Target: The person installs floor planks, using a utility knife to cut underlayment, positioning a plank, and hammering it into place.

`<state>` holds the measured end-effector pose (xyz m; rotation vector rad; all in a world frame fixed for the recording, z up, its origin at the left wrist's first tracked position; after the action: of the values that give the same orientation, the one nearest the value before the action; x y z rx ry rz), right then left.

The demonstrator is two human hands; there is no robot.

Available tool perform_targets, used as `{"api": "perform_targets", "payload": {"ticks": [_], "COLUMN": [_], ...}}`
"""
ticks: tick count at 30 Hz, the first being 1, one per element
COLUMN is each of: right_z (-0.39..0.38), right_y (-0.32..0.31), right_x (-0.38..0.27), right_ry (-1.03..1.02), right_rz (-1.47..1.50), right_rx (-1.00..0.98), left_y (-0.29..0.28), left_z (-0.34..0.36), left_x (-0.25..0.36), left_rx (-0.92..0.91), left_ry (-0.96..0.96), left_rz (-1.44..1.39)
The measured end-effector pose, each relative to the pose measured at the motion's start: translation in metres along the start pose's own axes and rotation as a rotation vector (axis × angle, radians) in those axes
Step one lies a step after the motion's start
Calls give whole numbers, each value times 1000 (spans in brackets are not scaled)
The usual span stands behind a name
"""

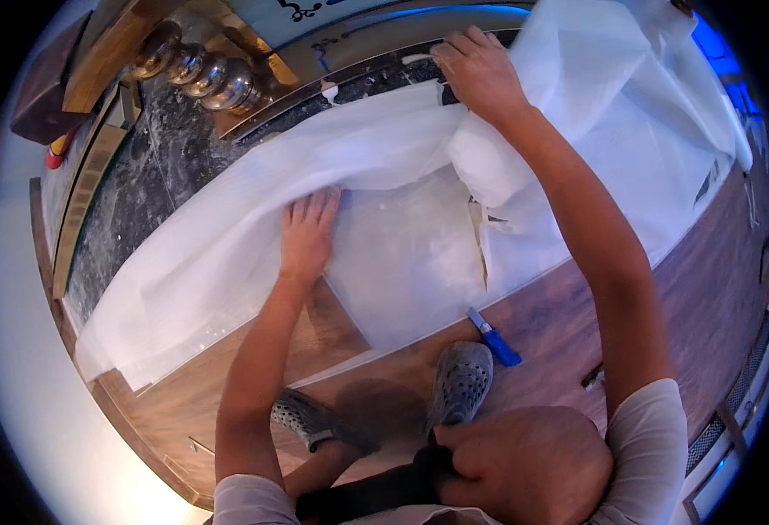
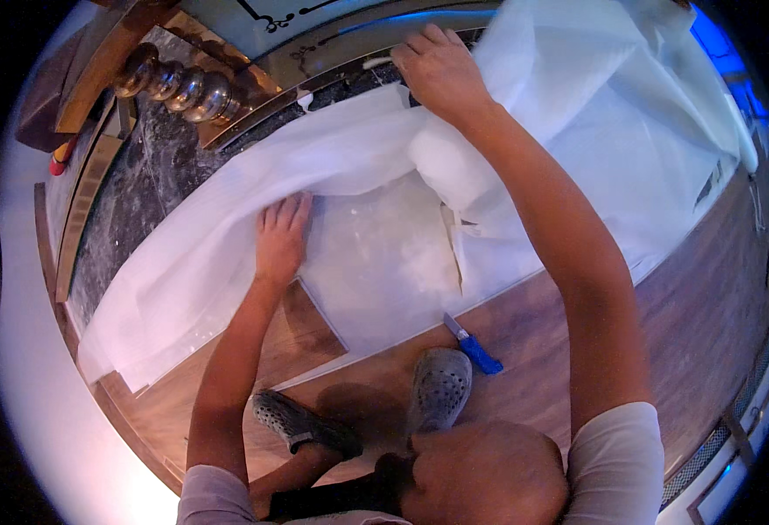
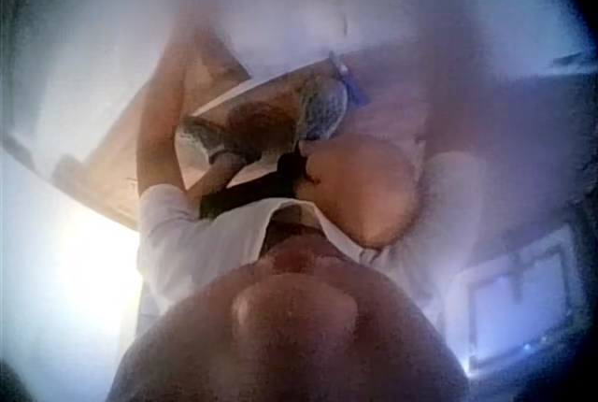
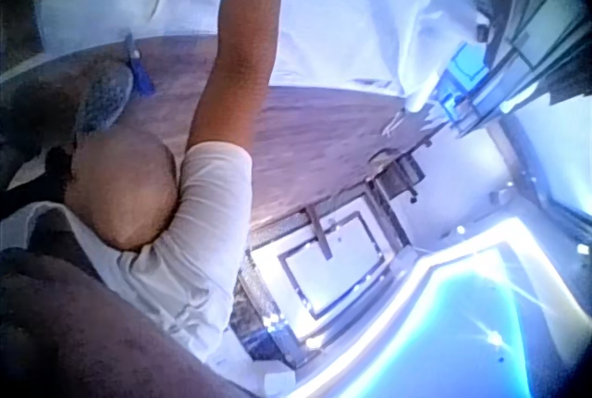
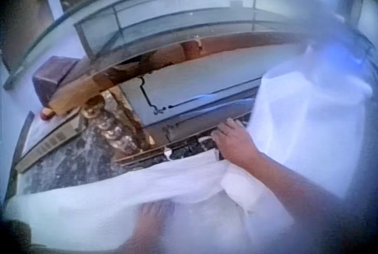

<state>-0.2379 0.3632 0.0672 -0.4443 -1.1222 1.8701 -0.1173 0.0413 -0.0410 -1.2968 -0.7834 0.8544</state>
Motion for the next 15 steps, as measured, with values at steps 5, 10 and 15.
{"api": "perform_targets", "payload": {"ticks": [5,10,15], "right_z": [30,20,-50], "right_y": [4,-2,-56], "right_x": [11,-2,-113], "right_ry": [112,242,-215], "right_rz": [-29,183,574], "right_rx": [-167,-30,-615], "left_y": [6,21,24], "left_z": [70,125,130], "left_x": [-26,-22,-40], "left_rx": [4,-72,-21], "left_ry": [-101,-193,-301], "left_rz": [28,90,261]}}
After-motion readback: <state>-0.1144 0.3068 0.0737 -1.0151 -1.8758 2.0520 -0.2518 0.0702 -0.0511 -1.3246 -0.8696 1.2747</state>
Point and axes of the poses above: each hand's wrist, its own z-axis towards the middle knuckle, its own y-axis out of the palm, x = y × z, the point moved 6 cm from there along z, towards the middle knuckle, and after that the axes turned 10 degrees about -y, right-handed, at the moved point
